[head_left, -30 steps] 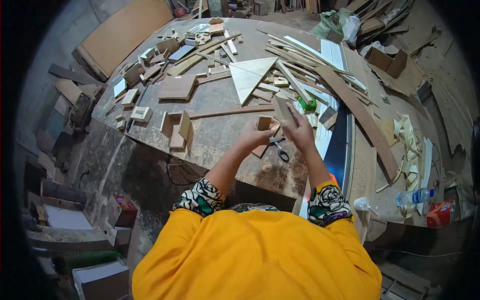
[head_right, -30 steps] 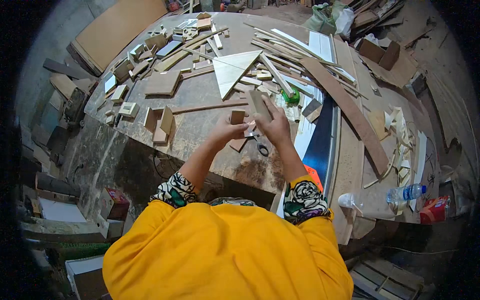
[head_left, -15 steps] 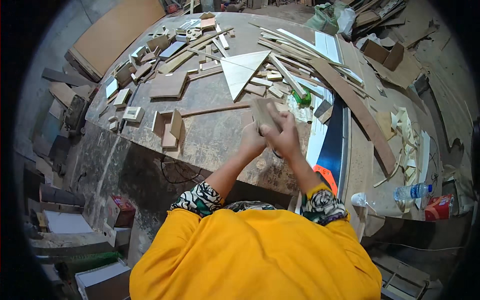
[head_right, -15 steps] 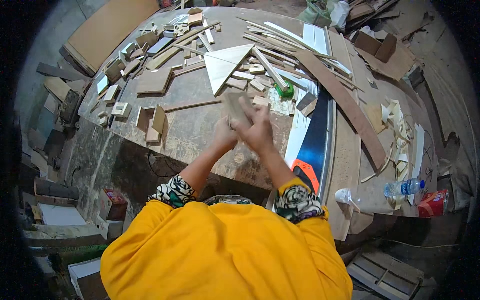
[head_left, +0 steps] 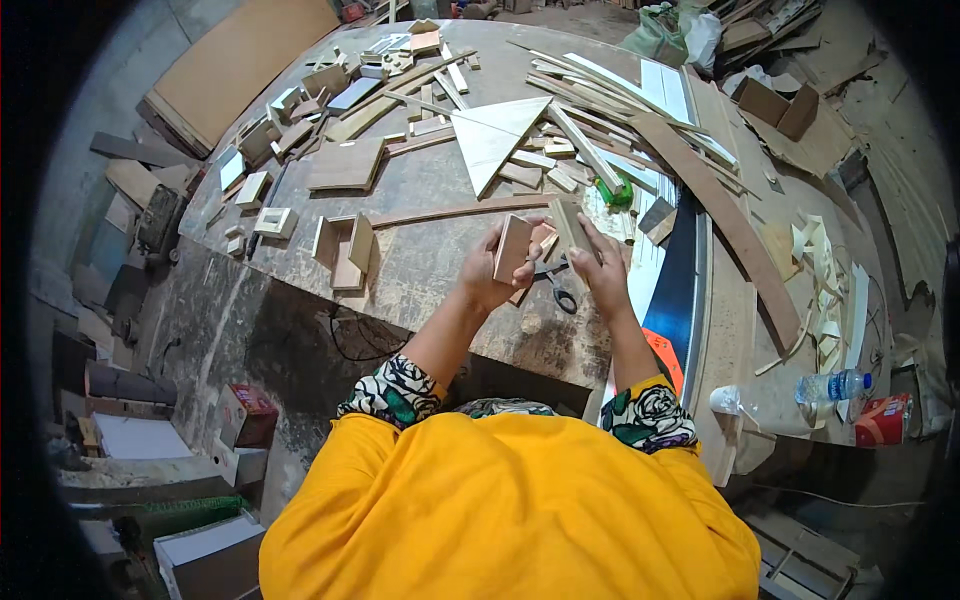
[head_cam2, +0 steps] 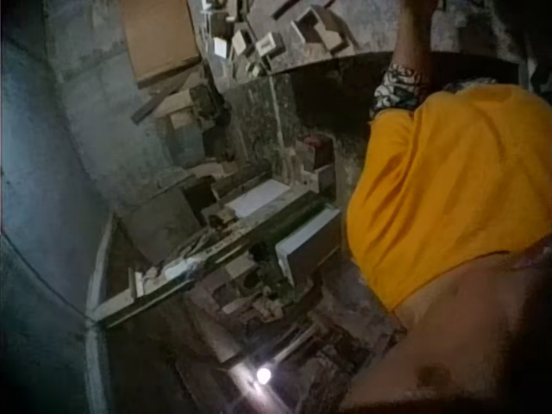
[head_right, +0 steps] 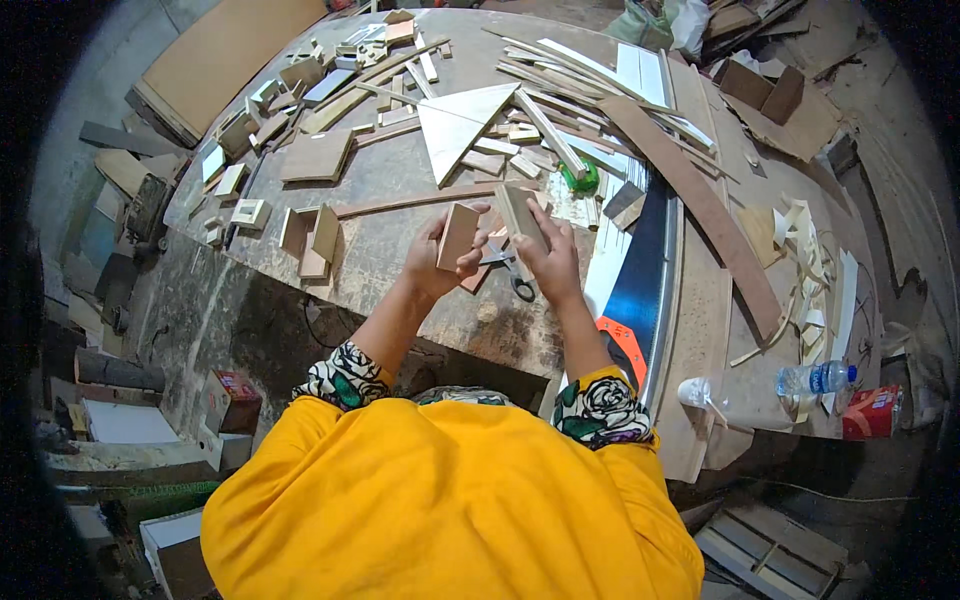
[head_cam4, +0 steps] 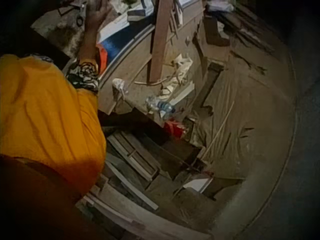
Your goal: The person saws a small wooden plank on a workbench, then uses scissors to trim the cut piece. They apply glue to the edges and assemble the pieces into a small wooden box, checking the fit of the sides.
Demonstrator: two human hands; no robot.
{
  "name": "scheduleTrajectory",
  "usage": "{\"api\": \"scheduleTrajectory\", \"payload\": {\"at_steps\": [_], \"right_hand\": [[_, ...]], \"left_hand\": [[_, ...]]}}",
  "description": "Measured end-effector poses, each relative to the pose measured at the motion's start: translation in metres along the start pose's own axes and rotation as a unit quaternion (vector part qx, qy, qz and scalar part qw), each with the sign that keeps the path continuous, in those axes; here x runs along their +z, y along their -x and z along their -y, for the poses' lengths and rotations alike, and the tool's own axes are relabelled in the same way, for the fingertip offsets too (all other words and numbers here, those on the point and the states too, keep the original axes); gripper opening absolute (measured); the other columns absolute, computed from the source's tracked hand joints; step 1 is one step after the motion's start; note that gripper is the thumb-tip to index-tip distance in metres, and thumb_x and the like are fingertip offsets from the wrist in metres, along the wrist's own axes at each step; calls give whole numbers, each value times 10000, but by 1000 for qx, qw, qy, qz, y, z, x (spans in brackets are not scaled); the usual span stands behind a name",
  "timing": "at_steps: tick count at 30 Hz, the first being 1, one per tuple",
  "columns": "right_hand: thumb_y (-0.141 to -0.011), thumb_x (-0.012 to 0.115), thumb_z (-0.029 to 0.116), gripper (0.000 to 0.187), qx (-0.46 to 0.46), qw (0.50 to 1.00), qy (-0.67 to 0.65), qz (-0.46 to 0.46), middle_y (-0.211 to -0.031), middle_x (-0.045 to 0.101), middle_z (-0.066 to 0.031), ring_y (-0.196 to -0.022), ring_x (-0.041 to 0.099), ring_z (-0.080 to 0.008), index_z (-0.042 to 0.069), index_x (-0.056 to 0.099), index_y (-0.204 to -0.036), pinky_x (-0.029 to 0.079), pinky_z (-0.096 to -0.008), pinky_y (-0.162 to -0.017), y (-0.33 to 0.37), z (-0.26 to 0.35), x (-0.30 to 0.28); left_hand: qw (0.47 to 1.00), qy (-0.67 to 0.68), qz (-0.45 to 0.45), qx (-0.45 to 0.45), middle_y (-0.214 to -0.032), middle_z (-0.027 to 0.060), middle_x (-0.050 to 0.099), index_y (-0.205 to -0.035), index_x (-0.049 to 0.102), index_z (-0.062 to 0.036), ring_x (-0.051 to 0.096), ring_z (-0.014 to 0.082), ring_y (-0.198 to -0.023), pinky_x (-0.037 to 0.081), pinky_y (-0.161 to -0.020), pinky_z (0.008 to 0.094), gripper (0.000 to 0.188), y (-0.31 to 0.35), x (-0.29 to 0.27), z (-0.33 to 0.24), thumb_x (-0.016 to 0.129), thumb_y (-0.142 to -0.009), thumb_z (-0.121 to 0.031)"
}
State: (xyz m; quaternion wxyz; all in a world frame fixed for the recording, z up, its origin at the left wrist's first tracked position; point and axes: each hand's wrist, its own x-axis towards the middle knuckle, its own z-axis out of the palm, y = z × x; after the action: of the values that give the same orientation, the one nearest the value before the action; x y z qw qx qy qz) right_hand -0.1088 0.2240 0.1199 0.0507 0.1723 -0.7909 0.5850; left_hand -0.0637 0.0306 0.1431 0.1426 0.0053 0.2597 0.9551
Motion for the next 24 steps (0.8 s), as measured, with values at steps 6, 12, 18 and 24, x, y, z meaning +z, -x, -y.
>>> {"api": "scheduleTrajectory", "payload": {"at_steps": [6,12,18,24], "right_hand": [[-708,689,323,638,-76,996,42,20,-1112,476,-153,-1015,546,-300,163,541,-1307,460,-376,-883,13,23,7],[-633,739,375,656,-157,963,213,53,-1146,480,-161,-976,586,-344,177,598,-1243,511,-408,-802,41,71,32],[-658,732,361,618,-102,976,187,-34,-1123,488,-165,-898,615,-332,177,605,-1233,534,-404,-754,3,44,18],[-650,736,368,630,-158,977,144,-21,-1149,481,-185,-929,613,-344,164,605,-1231,529,-405,-783,14,63,22]], "left_hand": [[997,-66,-48,6,-754,5,560,-1187,518,-60,482,64,-494,317,-362,164,284,-13,-26,17,517,-932,-185],[985,-53,-151,63,-916,79,615,-1160,521,-40,641,181,-746,557,-574,252,270,-10,-4,30,520,-923,-167],[998,-55,-28,32,-1040,121,627,-1170,527,-33,661,219,-833,579,-652,279,275,-14,-46,40,498,-943,-185],[980,-57,-173,77,-1049,128,632,-1153,559,4,658,221,-886,562,-748,296,261,-1,16,26,545,-906,-79]]}}
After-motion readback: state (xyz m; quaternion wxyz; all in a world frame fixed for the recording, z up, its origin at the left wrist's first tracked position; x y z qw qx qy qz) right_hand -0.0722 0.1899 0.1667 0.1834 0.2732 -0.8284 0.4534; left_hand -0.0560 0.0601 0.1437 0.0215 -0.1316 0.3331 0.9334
